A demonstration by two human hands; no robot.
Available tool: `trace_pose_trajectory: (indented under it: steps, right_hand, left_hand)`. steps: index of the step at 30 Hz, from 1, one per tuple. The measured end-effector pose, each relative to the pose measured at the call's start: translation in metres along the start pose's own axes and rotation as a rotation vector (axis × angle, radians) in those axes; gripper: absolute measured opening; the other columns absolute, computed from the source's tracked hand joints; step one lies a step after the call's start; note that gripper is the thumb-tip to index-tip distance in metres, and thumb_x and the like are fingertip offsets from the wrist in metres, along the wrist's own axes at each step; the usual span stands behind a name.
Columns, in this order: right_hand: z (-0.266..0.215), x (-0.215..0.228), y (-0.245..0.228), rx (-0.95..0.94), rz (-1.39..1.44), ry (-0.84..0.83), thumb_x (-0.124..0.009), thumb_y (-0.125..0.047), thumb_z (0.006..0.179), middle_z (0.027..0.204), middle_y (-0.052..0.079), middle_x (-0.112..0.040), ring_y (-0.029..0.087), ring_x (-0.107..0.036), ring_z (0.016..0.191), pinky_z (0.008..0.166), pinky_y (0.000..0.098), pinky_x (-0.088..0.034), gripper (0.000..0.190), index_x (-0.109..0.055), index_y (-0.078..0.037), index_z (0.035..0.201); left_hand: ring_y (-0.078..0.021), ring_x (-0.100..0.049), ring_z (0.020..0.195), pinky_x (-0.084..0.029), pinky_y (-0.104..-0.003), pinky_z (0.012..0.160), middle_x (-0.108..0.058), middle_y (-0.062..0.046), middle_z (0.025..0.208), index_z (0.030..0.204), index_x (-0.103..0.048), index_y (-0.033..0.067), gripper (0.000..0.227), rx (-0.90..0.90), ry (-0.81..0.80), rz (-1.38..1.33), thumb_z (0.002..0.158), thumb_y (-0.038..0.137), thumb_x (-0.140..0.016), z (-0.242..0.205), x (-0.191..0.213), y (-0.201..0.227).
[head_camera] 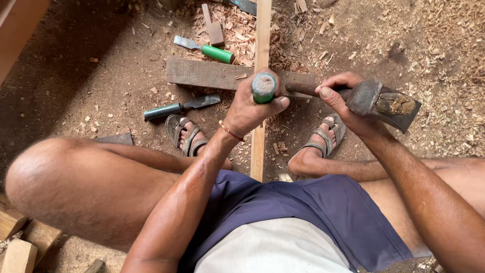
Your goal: The person uses a chisel and an axe to cut a rectangular hole in a wooden board.
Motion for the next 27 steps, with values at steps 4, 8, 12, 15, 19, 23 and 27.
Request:
trace_pose_trajectory:
  steps: [4, 8, 12, 15, 19, 23, 27]
  right_hand:
    - [0.000, 0.001, 0.000, -0.022, 0.005, -0.017, -0.072, -0.023, 0.105, 0.110, 0.005, -0.070, 0.014, -0.067, 0.107, 0.095, 0.0310, -0.055, 0.018, -0.067, -0.008, 0.112]
    - [-0.001, 0.002, 0.000, -0.035, 0.059, -0.018, -0.071, -0.023, 0.104, 0.111, 0.004, -0.071, 0.013, -0.068, 0.109, 0.097, 0.0304, -0.055, 0.018, -0.066, -0.009, 0.113]
    - [0.002, 0.006, -0.002, -0.004, -0.027, -0.018, -0.071, -0.021, 0.106, 0.112, 0.005, -0.070, 0.014, -0.066, 0.109, 0.098, 0.0309, -0.054, 0.016, -0.067, -0.008, 0.113]
    - [0.004, 0.007, -0.001, -0.001, -0.049, -0.022, -0.071, -0.021, 0.106, 0.112, 0.005, -0.071, 0.014, -0.067, 0.110, 0.100, 0.0312, -0.053, 0.016, -0.068, -0.008, 0.113]
    - [0.003, 0.008, 0.000, -0.028, 0.008, -0.023, -0.071, -0.024, 0.106, 0.113, 0.004, -0.071, 0.014, -0.068, 0.112, 0.101, 0.0313, -0.054, 0.018, -0.067, -0.008, 0.113]
    - [0.005, 0.008, -0.002, -0.031, -0.014, -0.029, -0.071, -0.024, 0.105, 0.112, 0.005, -0.072, 0.014, -0.068, 0.110, 0.100, 0.0317, -0.055, 0.018, -0.067, -0.008, 0.112]
    - [0.004, 0.007, -0.003, -0.024, -0.013, -0.034, -0.071, -0.025, 0.106, 0.112, 0.005, -0.071, 0.014, -0.068, 0.111, 0.100, 0.0318, -0.055, 0.019, -0.067, -0.008, 0.113]
  left_hand:
    - [-0.0048, -0.052, 0.079, -0.048, -0.024, 0.073, -0.056, 0.006, 0.084, 0.089, -0.059, 0.0104, 0.023, 0.019, 0.011, 0.059, 0.085, 0.008, -0.081, -0.003, 0.005, -0.012]
    - [-0.0051, -0.055, 0.080, -0.049, -0.025, 0.074, -0.059, 0.006, 0.085, 0.092, -0.060, 0.0089, 0.022, -0.070, -0.003, 0.127, 0.085, 0.006, -0.081, -0.001, 0.003, -0.005]
    - [-0.0057, -0.057, 0.081, -0.050, -0.026, 0.074, -0.061, 0.004, 0.086, 0.089, -0.060, 0.0084, 0.021, -0.020, -0.039, 0.051, 0.085, 0.005, -0.080, 0.001, -0.002, 0.000]
    - [-0.0059, -0.057, 0.079, -0.050, -0.026, 0.072, -0.061, 0.004, 0.083, 0.088, -0.061, 0.0080, 0.021, 0.013, -0.051, 0.122, 0.082, 0.005, -0.080, 0.001, -0.006, 0.001]
    - [-0.0057, -0.059, 0.079, -0.051, -0.026, 0.072, -0.062, 0.004, 0.082, 0.090, -0.061, 0.0083, 0.020, 0.040, -0.053, 0.150, 0.081, 0.007, -0.080, 0.001, -0.008, -0.002]
    - [-0.0060, -0.060, 0.080, -0.052, -0.026, 0.074, -0.063, 0.004, 0.084, 0.090, -0.062, 0.0081, 0.020, 0.038, -0.040, 0.173, 0.081, 0.007, -0.080, 0.003, -0.007, -0.003]
    - [-0.0062, -0.062, 0.079, -0.053, -0.027, 0.073, -0.064, 0.003, 0.083, 0.092, -0.063, 0.0081, 0.020, 0.049, -0.037, 0.200, 0.080, 0.009, -0.080, 0.002, -0.007, -0.004]
Point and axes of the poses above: each hand's wrist, its own z-axis towards the middle knuckle, its own x-axis out of the back of the hand, y = z × x, the point moved 5 cm from there along z, towards the middle knuckle
